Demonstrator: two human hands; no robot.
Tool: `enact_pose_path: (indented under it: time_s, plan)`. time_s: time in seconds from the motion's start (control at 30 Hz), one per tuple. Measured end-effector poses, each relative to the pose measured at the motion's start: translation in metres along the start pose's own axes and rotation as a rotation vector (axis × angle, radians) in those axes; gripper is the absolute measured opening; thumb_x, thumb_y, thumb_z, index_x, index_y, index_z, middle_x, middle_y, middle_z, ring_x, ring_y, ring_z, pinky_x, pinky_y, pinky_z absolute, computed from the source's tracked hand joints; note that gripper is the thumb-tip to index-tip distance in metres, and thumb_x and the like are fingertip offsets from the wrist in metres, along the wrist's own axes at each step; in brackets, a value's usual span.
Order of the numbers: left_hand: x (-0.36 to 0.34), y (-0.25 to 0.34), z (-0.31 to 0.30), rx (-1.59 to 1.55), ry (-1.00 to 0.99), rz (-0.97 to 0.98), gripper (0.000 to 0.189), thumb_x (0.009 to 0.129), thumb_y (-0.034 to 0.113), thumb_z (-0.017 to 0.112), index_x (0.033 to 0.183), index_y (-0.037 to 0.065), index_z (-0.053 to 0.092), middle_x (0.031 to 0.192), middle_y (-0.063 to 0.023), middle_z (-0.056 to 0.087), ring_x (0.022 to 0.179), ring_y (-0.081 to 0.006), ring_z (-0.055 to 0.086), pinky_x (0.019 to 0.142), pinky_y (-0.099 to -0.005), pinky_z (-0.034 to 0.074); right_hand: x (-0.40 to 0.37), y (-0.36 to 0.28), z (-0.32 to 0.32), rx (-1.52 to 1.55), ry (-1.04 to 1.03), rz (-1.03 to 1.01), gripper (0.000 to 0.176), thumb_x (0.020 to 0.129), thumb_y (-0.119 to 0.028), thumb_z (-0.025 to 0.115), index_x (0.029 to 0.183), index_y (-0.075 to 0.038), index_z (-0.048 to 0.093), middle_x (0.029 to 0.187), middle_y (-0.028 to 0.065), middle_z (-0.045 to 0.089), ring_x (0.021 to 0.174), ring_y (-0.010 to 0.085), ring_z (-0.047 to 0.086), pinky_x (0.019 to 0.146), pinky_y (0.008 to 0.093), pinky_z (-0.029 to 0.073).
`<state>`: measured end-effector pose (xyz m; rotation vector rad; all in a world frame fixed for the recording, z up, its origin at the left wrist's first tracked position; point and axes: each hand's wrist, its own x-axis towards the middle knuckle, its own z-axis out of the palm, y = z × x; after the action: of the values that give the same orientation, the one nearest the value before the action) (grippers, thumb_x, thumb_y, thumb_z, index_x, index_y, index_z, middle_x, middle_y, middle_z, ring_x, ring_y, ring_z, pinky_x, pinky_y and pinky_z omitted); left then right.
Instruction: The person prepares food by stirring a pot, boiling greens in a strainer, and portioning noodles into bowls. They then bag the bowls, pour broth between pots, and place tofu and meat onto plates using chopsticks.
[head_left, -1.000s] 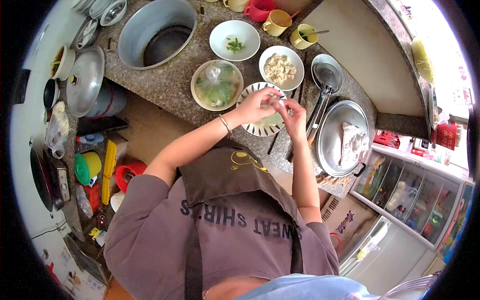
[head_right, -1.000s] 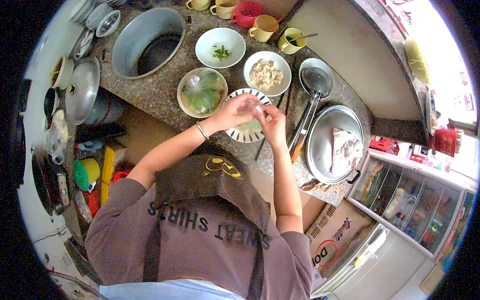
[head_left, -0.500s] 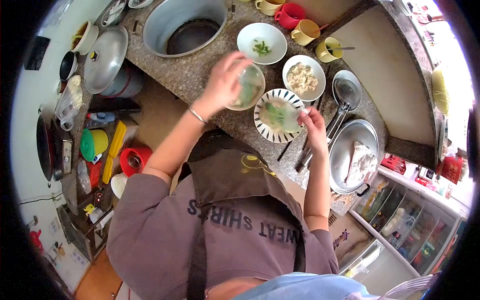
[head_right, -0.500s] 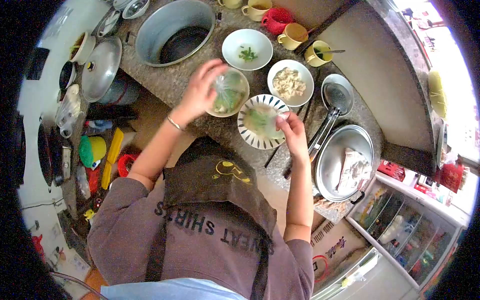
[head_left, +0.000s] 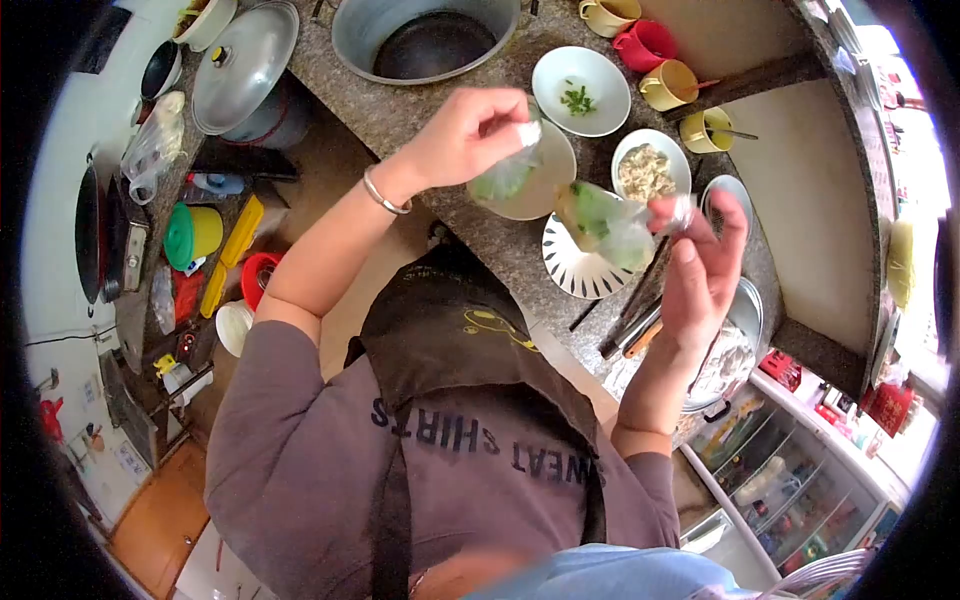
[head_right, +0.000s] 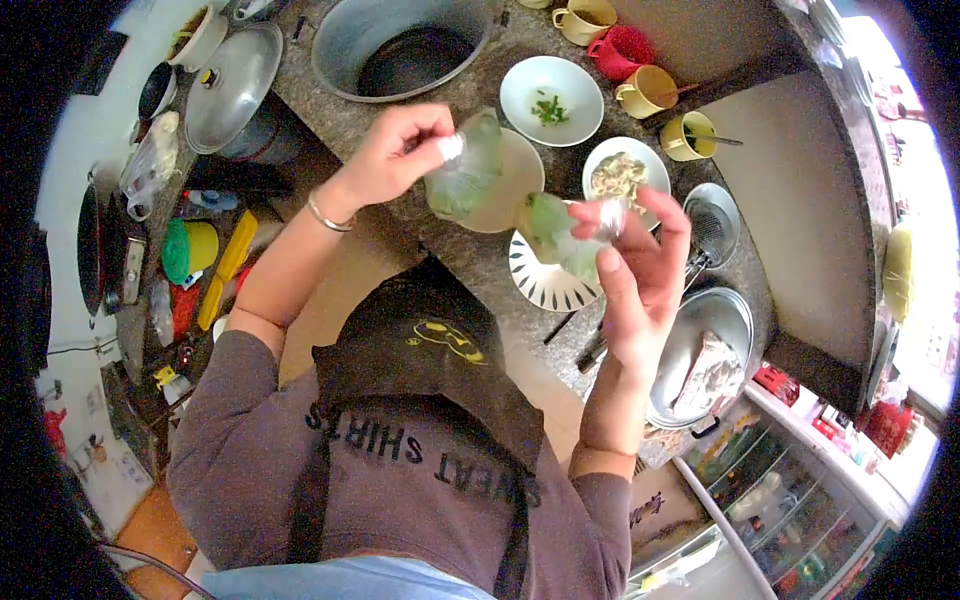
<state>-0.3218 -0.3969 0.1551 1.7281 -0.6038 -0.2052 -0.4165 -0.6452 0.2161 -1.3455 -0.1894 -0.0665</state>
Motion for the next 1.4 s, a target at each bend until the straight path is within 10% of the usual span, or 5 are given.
enact_pose_path:
  time_s: [0.63, 0.7, 1.0, 1.27, 1.4]
  plan:
    - [0.001, -0.029, -0.416, -0.139, -0.26, 0.479, 0.025, 0.072, 0.017, 0.068, 0.088, 0.002, 0.057, 0.08, -0.0105, 0.062, 0.073, -0.0254, 0.061, 0.068, -0.0353, 0.049, 0.213, 0.102, 0.35, 0.096, 0.044, 0.045, 0.054, 0.081, -0.012, 0.056, 0.13, -0.008, 0.033, 0.092, 0.0083, 0.058, 0.071, 0.0113, 0.055, 0.065, 0.0224, 0.047]
    - [-0.004, -0.07, -0.536, 0.158, 0.081, 0.636, 0.024, 0.073, 0.018, 0.068, 0.089, 0.002, 0.058, 0.088, -0.0107, 0.062, 0.082, -0.0236, 0.06, 0.072, -0.0351, 0.048, 0.251, 0.126, 0.388, -0.643, -0.067, -0.476, 0.054, 0.085, -0.014, 0.053, 0.134, -0.006, 0.031, 0.105, 0.0126, 0.055, 0.079, 0.0133, 0.054, 0.071, 0.0218, 0.047]
    - [-0.162, -0.16, -1.071, 1.72, 1.328, 0.011, 0.032, 0.069, 0.015, 0.068, 0.098, 0.009, 0.056, 0.097, -0.0083, 0.054, 0.095, -0.027, 0.051, 0.082, -0.0393, 0.042, 0.333, 0.086, 0.518, -0.026, 0.306, 0.016, 0.063, 0.08, -0.005, 0.047, 0.138, -0.006, 0.022, 0.076, 0.0057, 0.044, 0.062, 0.0115, 0.038, 0.061, 0.0236, 0.036]
    - [-0.194, -0.14, -1.124, 1.735, 0.855, -0.094, 0.017, 0.073, 0.006, 0.057, 0.09, 0.006, 0.061, 0.089, -0.0091, 0.057, 0.088, -0.0263, 0.055, 0.076, -0.0351, 0.047, 0.329, 0.068, 0.528, 0.036, 0.379, 0.04, 0.06, 0.082, -0.006, 0.046, 0.137, -0.007, 0.023, 0.072, 0.0043, 0.044, 0.058, 0.0104, 0.037, 0.058, 0.0231, 0.035]
    - [-0.144, -0.076, -0.986, 1.483, 0.271, -0.309, 0.011, 0.074, 0.014, 0.056, 0.072, 0.005, 0.063, 0.078, -0.0128, 0.059, 0.077, -0.0297, 0.058, 0.063, -0.0393, 0.048, 0.306, 0.061, 0.499, 0.051, 0.38, 0.035, 0.053, 0.085, -0.011, 0.048, 0.134, -0.008, 0.029, 0.08, 0.0059, 0.049, 0.062, 0.0101, 0.043, 0.059, 0.0218, 0.04]
